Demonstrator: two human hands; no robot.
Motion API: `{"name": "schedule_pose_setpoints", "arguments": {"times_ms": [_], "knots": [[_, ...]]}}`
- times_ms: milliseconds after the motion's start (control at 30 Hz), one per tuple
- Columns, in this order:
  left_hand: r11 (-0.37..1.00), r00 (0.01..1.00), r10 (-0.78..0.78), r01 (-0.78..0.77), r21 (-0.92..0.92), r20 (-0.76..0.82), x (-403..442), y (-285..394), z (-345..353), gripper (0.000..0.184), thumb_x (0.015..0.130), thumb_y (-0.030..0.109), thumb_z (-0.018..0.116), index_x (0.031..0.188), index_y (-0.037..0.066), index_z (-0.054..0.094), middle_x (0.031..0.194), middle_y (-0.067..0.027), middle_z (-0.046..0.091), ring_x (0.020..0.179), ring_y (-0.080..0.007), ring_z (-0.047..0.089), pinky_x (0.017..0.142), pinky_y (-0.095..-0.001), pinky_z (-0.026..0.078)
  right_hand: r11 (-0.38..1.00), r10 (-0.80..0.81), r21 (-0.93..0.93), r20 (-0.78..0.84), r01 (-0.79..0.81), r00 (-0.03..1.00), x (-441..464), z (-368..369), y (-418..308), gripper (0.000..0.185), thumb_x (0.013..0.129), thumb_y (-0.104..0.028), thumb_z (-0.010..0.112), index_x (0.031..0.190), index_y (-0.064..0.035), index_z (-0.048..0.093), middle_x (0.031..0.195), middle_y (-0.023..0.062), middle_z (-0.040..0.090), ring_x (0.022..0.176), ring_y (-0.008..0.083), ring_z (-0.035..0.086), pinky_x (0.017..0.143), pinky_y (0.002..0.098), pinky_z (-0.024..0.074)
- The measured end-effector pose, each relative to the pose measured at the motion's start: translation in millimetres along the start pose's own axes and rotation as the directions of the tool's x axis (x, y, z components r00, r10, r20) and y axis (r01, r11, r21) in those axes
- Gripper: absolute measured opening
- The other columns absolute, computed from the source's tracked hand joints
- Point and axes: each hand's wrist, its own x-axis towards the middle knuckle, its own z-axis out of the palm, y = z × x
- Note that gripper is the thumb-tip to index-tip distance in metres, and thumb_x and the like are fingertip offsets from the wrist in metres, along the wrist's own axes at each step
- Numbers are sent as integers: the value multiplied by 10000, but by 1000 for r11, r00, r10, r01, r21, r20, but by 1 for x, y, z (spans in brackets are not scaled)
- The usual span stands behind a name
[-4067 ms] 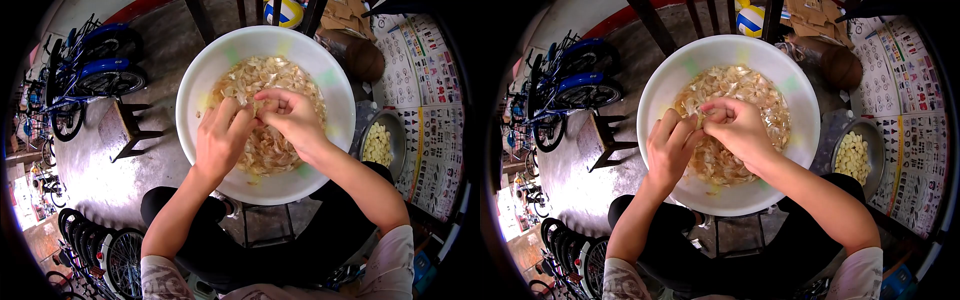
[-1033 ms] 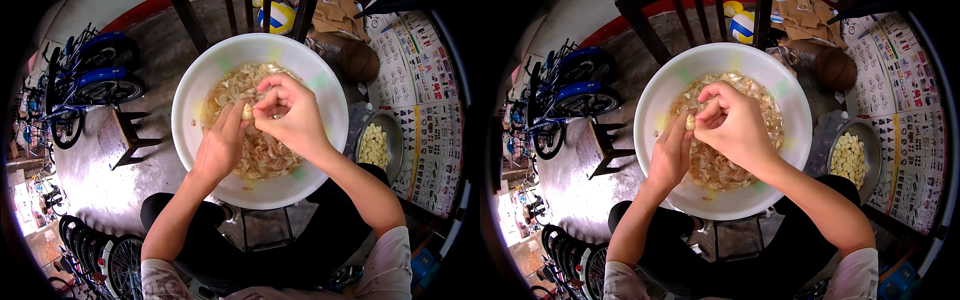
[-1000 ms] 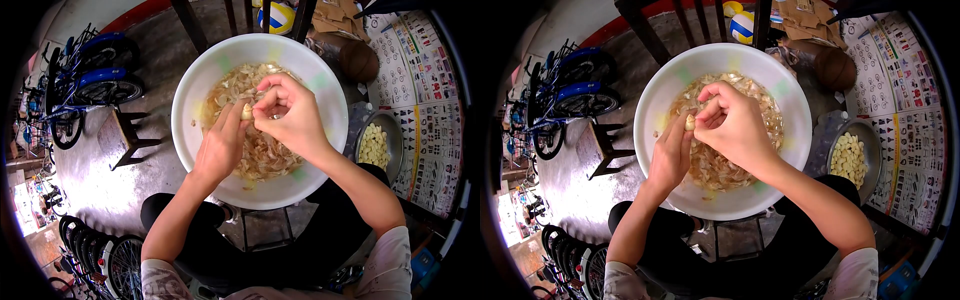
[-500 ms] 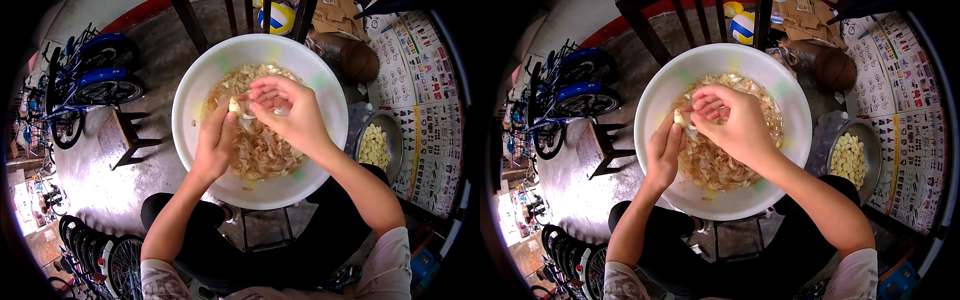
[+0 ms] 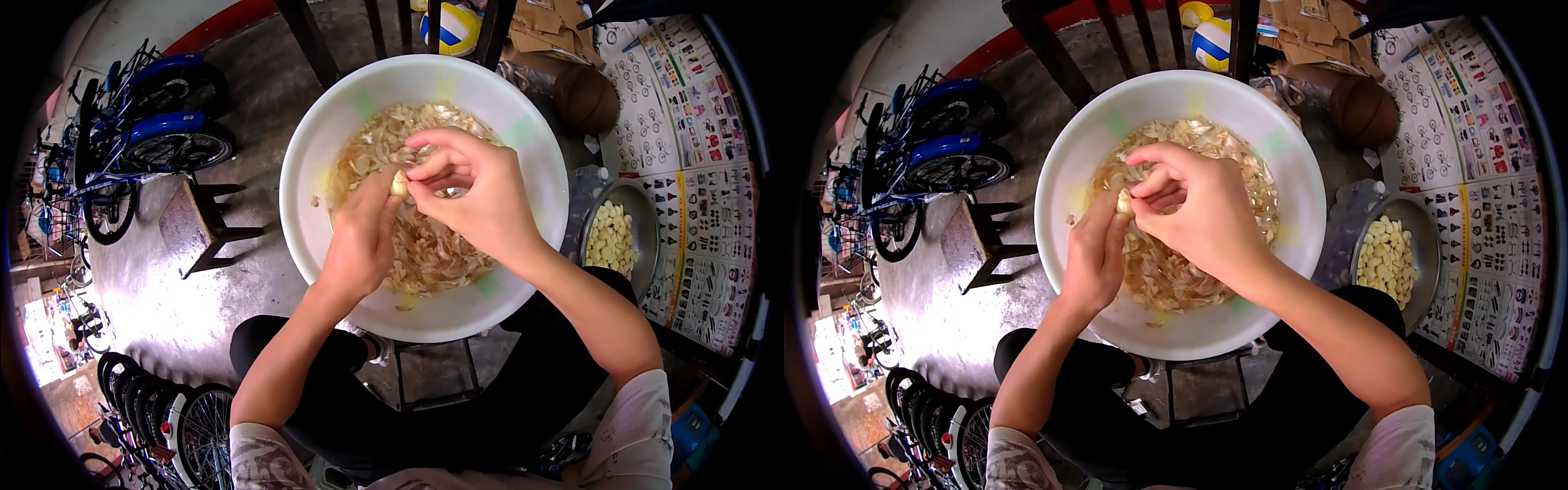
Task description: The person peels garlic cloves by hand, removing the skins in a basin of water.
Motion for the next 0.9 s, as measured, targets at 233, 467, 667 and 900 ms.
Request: {"name": "schedule_pose_setpoints", "arguments": {"times_ms": [233, 467, 667, 900], "knots": [[999, 1000, -16, 16, -28, 20, -1, -1, 3, 242, 990, 13, 469, 1207, -46, 557, 1007, -225, 615, 902, -367, 620, 804, -389, 487, 998, 65, -17, -18, -65, 998, -2, 0, -5, 380, 769, 52, 703, 1137, 9, 617, 805, 95, 711, 758, 138, 706, 724, 260, 573], [1000, 1000, -11, 10, 17, 16, 0, 3, 4, 257, 1003, 50, 463, 1229, -40, 548, 998, -223, 612, 878, -361, 615, 787, -381, 486, 989, -23, -148, -7, 22, 1000, 1, 1, -2, 434, 746, 34, 707, 1165, 7, 597, 787, 95, 697, 716, 164, 696, 707, 277, 562], [999, 999, -37, 37, -25, -7, -1, 2, 9, 281, 1044, 144, 412, 1229, -19, 547, 898, -136, 594, 790, -237, 579, 722, -343, 471, 995, -12, -97, -32, 9, 999, 2, 1, 3, 473, 743, 37, 706, 1187, -18, 551, 790, 85, 684, 712, 163, 686, 693, 283, 553], [894, 938, -333, 346, -285, 95, -1, 3, 6, 318, 1063, 258, 427, 1164, 2, 586, 840, -11, 560, 747, -76, 490, 662, -243, 410, 997, 69, -18, -10, -69, 998, -1, 5, 2, 474, 743, 37, 708, 1174, -26, 521, 785, 78, 661, 709, 155, 664, 683, 281, 545]]}}
